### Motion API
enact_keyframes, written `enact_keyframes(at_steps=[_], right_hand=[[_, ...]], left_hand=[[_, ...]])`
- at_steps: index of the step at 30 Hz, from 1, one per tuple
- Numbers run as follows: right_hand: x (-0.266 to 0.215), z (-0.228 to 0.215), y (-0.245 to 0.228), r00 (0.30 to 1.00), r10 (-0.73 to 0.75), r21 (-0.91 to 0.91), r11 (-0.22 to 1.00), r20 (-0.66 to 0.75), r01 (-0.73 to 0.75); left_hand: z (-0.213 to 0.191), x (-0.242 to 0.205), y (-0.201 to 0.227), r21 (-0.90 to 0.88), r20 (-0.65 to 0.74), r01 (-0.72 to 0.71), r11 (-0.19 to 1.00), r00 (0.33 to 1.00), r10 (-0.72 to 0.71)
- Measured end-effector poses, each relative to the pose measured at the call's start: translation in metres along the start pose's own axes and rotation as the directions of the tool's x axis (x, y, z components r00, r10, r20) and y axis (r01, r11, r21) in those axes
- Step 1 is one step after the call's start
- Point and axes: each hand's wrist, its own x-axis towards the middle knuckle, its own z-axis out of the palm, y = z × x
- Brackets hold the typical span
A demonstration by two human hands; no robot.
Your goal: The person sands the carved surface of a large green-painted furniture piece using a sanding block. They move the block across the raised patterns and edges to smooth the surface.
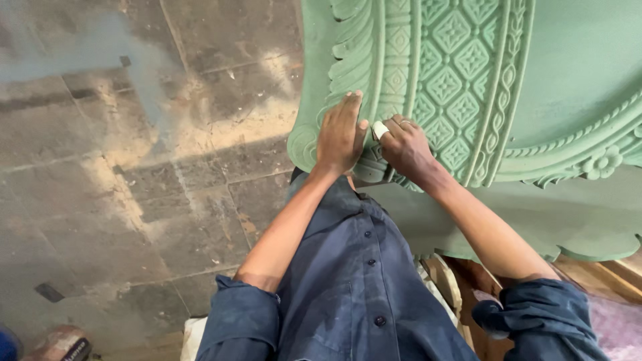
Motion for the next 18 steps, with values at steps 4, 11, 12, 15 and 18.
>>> enact_keyframes(at_steps=[4,11,12,15,18], right_hand=[[-0.015,-0.019,0.007,1.000,0.028,-0.025,0.999,-0.012,-0.028],[-0.013,-0.012,0.010,0.998,-0.064,-0.016,0.998,0.016,0.064],[-0.015,-0.017,0.011,0.998,-0.062,-0.011,0.998,0.004,0.062],[-0.015,-0.010,0.004,0.998,-0.060,-0.035,0.998,-0.012,0.060],[-0.009,0.009,0.005,0.999,0.008,0.009,1.000,0.039,-0.009]], left_hand=[[-0.010,0.005,0.008,0.007,0.006,-0.009,1.000,1.000,0.009],[-0.016,0.007,0.013,0.031,0.037,-0.010,0.999,0.999,0.009],[-0.017,0.010,0.013,0.031,0.036,-0.015,0.999,0.999,0.014],[-0.018,0.008,0.015,0.055,0.066,0.006,0.998,0.998,-0.010],[-0.013,0.007,0.009,0.057,0.047,-0.032,0.998,0.998,0.030]])
